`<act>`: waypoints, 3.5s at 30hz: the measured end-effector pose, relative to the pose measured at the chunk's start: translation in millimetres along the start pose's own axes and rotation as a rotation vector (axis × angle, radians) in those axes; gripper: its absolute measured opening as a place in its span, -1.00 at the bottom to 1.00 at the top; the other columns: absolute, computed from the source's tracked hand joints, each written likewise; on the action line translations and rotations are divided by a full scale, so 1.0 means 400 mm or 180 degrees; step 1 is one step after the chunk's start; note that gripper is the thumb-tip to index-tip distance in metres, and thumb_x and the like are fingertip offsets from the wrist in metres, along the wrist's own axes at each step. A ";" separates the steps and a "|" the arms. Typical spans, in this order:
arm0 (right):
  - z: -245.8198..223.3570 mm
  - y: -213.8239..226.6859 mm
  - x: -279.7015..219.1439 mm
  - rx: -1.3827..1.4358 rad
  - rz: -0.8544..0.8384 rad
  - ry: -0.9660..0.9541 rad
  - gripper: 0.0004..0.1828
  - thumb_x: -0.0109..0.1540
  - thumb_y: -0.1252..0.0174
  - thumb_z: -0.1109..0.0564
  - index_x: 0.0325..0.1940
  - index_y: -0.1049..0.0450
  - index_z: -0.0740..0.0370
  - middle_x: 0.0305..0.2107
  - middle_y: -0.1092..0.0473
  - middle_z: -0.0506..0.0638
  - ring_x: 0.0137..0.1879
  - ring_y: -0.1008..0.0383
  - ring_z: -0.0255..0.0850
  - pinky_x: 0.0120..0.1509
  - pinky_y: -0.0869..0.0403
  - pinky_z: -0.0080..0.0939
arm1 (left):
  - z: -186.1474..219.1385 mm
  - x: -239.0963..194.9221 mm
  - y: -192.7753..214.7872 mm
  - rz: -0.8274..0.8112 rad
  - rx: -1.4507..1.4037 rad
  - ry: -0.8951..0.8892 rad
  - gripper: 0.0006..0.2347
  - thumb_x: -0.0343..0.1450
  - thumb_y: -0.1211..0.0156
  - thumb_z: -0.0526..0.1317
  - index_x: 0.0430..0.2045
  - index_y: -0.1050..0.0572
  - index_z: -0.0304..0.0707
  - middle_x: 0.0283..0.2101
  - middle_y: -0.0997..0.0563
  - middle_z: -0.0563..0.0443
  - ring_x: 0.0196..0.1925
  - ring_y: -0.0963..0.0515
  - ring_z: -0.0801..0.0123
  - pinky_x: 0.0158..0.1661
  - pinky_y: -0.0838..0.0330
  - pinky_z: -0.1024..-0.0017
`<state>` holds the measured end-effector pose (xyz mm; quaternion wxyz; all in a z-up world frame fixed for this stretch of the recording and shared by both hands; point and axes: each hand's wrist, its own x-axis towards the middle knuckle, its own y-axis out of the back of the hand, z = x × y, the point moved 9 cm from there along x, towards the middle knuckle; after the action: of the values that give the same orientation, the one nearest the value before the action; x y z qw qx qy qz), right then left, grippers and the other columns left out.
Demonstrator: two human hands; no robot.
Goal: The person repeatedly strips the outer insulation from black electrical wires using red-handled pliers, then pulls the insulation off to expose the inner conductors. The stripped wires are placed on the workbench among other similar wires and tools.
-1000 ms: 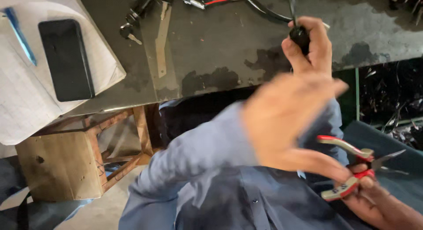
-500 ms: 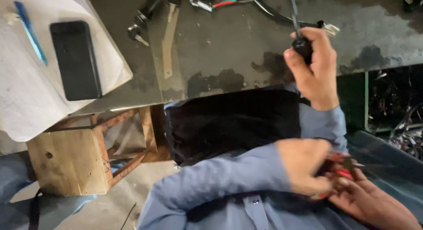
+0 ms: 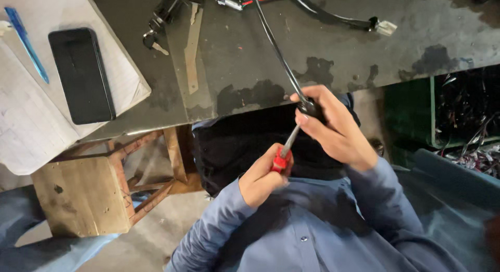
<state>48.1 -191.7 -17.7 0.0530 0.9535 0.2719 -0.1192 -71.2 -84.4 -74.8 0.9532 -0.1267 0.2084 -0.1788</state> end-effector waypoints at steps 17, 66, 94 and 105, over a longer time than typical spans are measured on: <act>-0.042 -0.045 -0.109 0.0637 -0.0951 -0.0562 -0.47 0.34 -0.06 0.24 0.39 -0.18 0.35 0.03 -0.39 0.00 0.17 -0.35 -0.27 0.31 -0.33 -0.22 | 0.180 0.076 0.024 0.0452 0.1790 -0.1664 -0.73 0.36 -0.29 -0.39 -0.10 -0.41 -0.32 -0.18 -0.52 -0.19 -0.14 -0.54 -0.06 -0.10 -0.45 0.20; 0.028 0.020 -0.025 -0.1386 -0.0413 -0.0320 -0.67 0.10 -0.33 0.09 -0.13 -0.51 0.28 -0.36 -0.51 0.10 -0.24 -0.57 -0.07 -0.18 -0.49 -0.14 | 0.119 0.042 0.085 0.1671 0.3279 -0.1257 -0.84 0.36 -0.28 -0.26 -0.27 -0.44 -0.24 -0.34 -0.51 -0.17 -0.27 -0.52 -0.05 -0.23 -0.39 0.13; 0.081 0.422 0.175 -0.1383 0.1190 -0.0201 -0.79 0.39 -0.03 0.00 0.01 -0.42 0.12 -0.15 -0.47 0.14 0.04 -0.49 -0.02 0.22 -0.37 0.08 | 0.553 0.162 0.167 0.1019 0.4144 -0.2324 -0.87 0.60 -0.26 -0.26 -0.22 -0.46 -0.33 -0.26 -0.46 -0.20 -0.18 -0.52 -0.09 -0.13 -0.40 0.10; 0.026 0.060 -0.004 0.1295 0.0630 0.0677 -0.72 0.45 0.05 -0.07 -0.04 -0.36 0.19 -0.11 -0.48 0.25 0.02 -0.54 0.01 0.16 -0.52 -0.06 | 0.216 0.000 0.028 0.1174 0.1864 -0.0857 -0.86 0.53 -0.06 -0.26 -0.22 -0.57 -0.30 -0.35 -0.61 -0.12 -0.38 -0.62 0.16 -0.30 -0.49 0.38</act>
<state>57.4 -214.5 -26.2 -0.1576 0.9736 0.1517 -0.0648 -29.8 -60.1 -2.4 0.9841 0.1686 0.0404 -0.0378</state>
